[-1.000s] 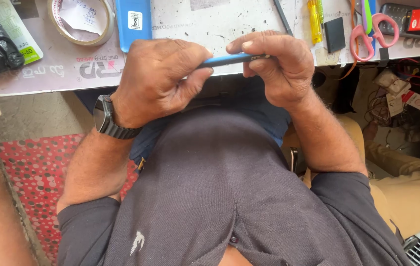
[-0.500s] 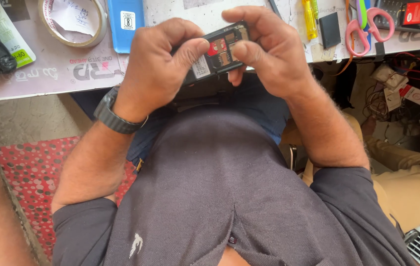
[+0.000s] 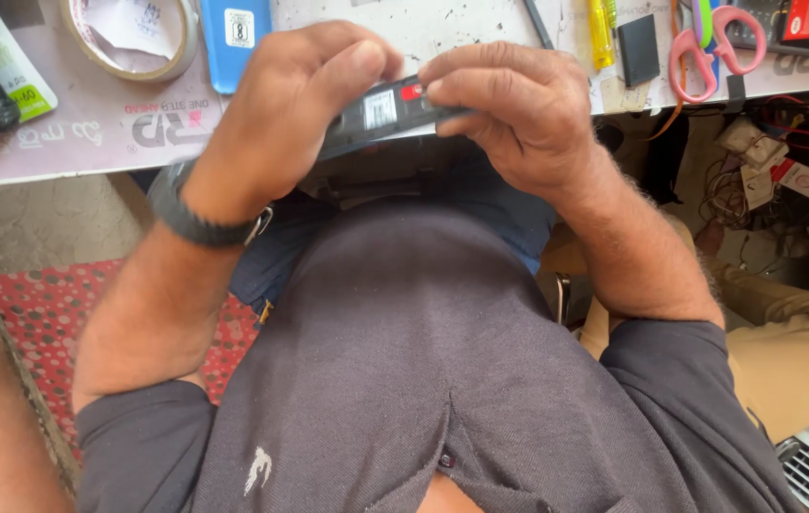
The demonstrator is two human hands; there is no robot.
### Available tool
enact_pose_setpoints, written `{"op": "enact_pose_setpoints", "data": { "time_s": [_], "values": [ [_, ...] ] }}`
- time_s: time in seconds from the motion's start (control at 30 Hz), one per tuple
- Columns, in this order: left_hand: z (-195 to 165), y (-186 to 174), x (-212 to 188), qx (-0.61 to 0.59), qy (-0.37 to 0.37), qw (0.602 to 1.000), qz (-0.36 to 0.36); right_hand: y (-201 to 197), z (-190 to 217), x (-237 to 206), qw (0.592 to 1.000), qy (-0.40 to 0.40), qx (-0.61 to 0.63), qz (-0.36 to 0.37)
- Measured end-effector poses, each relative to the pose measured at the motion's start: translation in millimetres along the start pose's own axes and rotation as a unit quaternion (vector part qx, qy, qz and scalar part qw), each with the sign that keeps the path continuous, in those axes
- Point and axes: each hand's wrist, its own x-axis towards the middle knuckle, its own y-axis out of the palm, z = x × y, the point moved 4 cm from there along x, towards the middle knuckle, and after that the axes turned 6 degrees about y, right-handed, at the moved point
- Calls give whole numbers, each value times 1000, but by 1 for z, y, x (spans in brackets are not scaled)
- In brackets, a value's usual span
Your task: The person disassembles a blue feature phone using a screwdriver, removes the battery, and then reassembles the device. They connect a charging cable to the phone and press buttons to test its functionality.
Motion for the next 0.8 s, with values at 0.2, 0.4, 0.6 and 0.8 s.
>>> {"op": "enact_pose_setpoints", "data": {
  "time_s": [0.2,0.4,0.6,0.8],
  "values": [
    [-38,14,-16,370,332,868,2,-3,0,-3,997,52,56,-25],
    [-24,22,-16,389,382,839,-11,6,-1,-9,994,63,64,-58],
    [-23,16,-12,334,373,865,-34,-5,-7,-16,991,80,79,-66],
    [-18,-1,-23,237,328,914,-29,-8,-15,-24,978,95,163,-88]
  ]
}}
